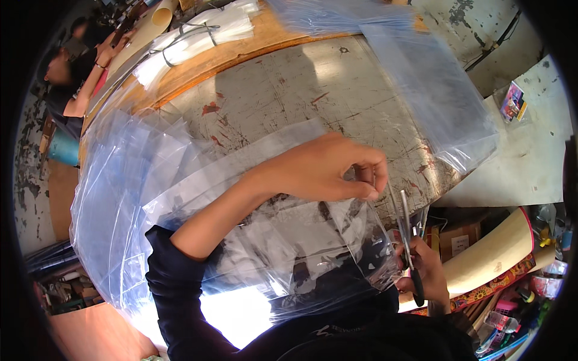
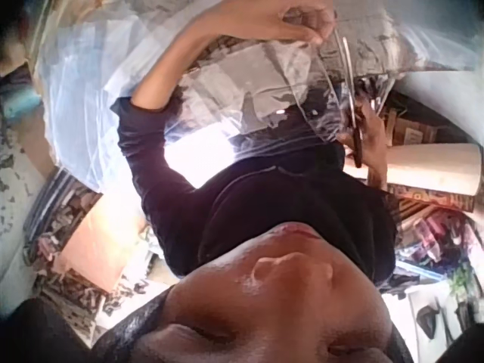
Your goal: The person trims transparent plastic sheets on a table using scissors.
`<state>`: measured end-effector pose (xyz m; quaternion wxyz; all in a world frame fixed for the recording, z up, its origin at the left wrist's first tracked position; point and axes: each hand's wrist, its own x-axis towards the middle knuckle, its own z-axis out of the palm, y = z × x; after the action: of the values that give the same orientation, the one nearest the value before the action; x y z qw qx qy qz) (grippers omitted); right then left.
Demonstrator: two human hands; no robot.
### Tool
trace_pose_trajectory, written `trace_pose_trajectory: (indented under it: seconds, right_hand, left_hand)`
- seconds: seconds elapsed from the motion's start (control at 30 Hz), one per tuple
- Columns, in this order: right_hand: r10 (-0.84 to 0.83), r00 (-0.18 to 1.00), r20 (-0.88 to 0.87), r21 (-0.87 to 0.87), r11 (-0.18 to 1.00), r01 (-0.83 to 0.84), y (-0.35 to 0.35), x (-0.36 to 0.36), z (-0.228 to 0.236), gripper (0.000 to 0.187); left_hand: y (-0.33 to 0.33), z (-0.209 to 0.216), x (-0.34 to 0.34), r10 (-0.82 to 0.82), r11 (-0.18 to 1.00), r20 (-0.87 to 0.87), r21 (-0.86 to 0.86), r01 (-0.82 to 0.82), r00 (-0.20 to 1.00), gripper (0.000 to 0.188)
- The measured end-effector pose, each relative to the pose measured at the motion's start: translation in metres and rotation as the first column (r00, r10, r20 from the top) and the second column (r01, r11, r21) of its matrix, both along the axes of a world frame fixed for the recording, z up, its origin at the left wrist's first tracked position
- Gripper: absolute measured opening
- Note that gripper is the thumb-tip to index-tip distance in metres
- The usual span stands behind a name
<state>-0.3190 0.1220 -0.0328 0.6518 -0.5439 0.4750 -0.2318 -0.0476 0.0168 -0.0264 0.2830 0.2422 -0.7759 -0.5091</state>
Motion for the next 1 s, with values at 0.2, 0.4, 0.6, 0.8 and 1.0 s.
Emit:
trace_pose_trajectory:
  seconds: [0.2,0.4,0.6,0.8,1.0]
  right_hand:
    - [0.111,0.991,-0.073,-0.013,0.994,-0.112,0.0,-0.014,-0.004,0.052]
    - [0.192,0.95,-0.246,-0.066,0.974,-0.214,-0.005,-0.021,-0.003,0.053]
    - [0.153,0.932,-0.33,-0.204,0.952,-0.228,0.0,-0.02,-0.006,0.055]
    - [0.095,0.909,-0.405,-0.209,0.959,-0.194,0.005,-0.018,-0.009,0.058]
    - [0.116,0.98,-0.162,-0.022,0.992,-0.121,0.005,-0.019,-0.013,0.052]
  left_hand:
    - [0.004,0.005,0.002,0.083,0.996,0.08,-0.031,-0.081,0.993,0.025]
    - [0.003,0.004,0.005,0.086,0.996,0.094,0.006,-0.086,0.992,0.022]
    - [0.002,0.002,0.004,0.087,0.996,0.116,-0.01,-0.086,0.989,0.02]
    - [0.002,-0.002,0.004,0.086,0.996,0.101,0.004,-0.087,0.991,0.02]
    - [0.0,-0.004,0.004,0.072,0.997,0.066,0.017,-0.074,0.995,0.015]
